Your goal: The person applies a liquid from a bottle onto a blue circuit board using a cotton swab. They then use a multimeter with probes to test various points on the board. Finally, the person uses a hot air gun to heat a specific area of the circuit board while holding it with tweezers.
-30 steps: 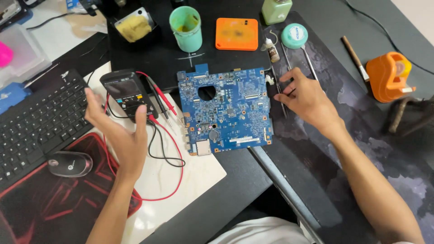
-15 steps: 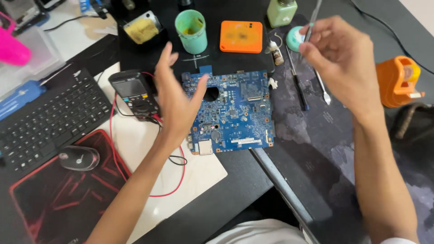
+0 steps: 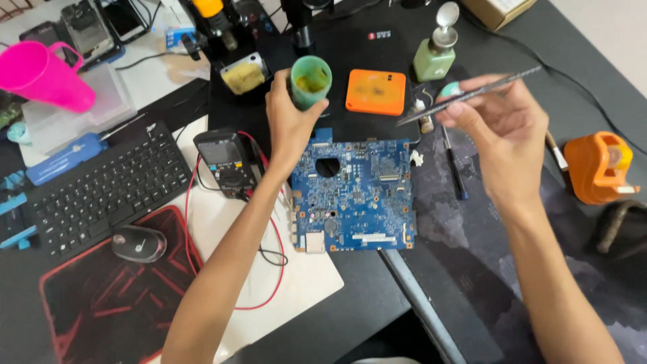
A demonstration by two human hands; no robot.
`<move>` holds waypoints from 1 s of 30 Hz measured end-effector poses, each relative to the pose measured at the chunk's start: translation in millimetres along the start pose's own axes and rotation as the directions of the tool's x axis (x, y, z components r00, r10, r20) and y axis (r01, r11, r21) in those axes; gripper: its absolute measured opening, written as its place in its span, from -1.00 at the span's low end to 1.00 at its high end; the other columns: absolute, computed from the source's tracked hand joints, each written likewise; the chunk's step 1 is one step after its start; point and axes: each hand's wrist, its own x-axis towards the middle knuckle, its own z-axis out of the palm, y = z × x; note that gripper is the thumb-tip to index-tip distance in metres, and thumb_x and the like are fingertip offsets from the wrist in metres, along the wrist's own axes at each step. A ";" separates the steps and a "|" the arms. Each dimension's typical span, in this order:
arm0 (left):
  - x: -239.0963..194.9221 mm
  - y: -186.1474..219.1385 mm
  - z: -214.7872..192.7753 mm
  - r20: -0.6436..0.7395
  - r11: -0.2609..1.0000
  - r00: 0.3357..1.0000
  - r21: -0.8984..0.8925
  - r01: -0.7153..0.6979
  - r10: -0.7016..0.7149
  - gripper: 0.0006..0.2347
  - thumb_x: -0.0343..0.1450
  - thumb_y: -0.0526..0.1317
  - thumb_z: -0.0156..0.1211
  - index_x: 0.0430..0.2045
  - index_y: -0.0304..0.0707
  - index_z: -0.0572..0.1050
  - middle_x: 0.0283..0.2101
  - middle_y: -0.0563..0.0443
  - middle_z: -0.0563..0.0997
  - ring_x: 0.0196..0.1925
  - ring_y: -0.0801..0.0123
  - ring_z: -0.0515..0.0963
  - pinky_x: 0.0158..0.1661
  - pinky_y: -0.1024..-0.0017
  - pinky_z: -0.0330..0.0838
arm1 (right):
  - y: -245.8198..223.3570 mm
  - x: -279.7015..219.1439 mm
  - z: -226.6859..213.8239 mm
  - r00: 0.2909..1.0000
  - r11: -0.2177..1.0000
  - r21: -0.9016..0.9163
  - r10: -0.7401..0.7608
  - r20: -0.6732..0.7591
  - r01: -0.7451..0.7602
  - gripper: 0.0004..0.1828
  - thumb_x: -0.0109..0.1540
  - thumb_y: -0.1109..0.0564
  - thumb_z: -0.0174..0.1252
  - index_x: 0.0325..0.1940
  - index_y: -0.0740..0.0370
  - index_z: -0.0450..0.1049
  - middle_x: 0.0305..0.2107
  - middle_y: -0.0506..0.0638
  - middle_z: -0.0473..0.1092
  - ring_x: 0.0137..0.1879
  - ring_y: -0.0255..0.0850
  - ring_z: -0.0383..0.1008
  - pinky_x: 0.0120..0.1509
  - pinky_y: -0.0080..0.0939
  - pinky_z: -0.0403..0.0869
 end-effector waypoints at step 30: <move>-42.1 94.8 -125.7 0.707 0.924 0.598 -0.328 -0.196 0.378 -0.45 0.24 -0.37 0.40 0.16 -0.27 0.39 0.13 -0.06 0.55 0.24 0.18 0.55 0.25 0.32 0.38 | -18.4 -55.7 57.3 0.917 0.775 -0.490 -0.334 0.218 0.399 -0.73 0.17 0.36 0.44 -0.13 0.30 0.51 -0.16 0.08 0.59 -0.06 -0.21 0.53 0.03 -0.33 0.38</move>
